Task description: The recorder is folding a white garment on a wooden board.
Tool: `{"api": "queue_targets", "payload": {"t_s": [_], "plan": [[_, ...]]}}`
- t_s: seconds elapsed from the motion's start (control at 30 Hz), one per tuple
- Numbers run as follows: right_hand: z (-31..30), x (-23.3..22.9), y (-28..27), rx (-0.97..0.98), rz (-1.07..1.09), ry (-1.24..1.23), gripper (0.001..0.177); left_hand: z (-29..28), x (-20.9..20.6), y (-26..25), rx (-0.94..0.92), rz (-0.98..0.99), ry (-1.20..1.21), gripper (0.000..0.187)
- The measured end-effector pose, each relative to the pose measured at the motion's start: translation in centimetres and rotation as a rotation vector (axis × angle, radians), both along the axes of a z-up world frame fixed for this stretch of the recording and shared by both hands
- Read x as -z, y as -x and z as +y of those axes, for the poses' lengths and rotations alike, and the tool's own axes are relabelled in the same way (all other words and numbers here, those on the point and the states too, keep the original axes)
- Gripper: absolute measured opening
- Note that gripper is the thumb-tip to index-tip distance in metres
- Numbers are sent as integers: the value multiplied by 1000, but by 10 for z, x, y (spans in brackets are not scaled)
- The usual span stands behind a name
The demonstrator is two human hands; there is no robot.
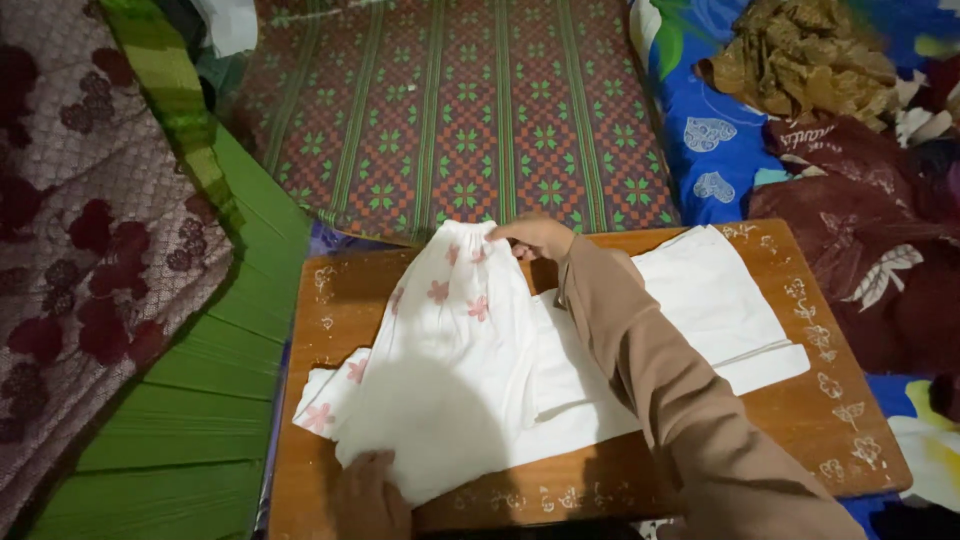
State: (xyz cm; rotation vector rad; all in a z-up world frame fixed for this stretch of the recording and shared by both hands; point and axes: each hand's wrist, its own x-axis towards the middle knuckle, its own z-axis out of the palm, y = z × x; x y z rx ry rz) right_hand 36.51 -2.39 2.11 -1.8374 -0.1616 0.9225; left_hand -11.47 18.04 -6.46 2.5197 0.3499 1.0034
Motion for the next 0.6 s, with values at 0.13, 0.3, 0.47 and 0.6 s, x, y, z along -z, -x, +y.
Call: {"api": "queue_targets", "payload": {"t_s": [0.13, 0.3, 0.47, 0.6], "plan": [[6, 20, -19, -42, 33, 11, 34, 12, 12, -2, 117, 120, -40, 37], [-6, -70, 37, -89, -29, -147, 40, -28, 55, 13, 215, 150, 108, 32], [-82, -110, 95, -212, -135, -518, 38, -59, 139, -7, 686, 171, 1015, 57], [-172, -107, 128, -74, -25, -729, 20, -72, 69, -39, 220, 54, 1922, 69]]}}
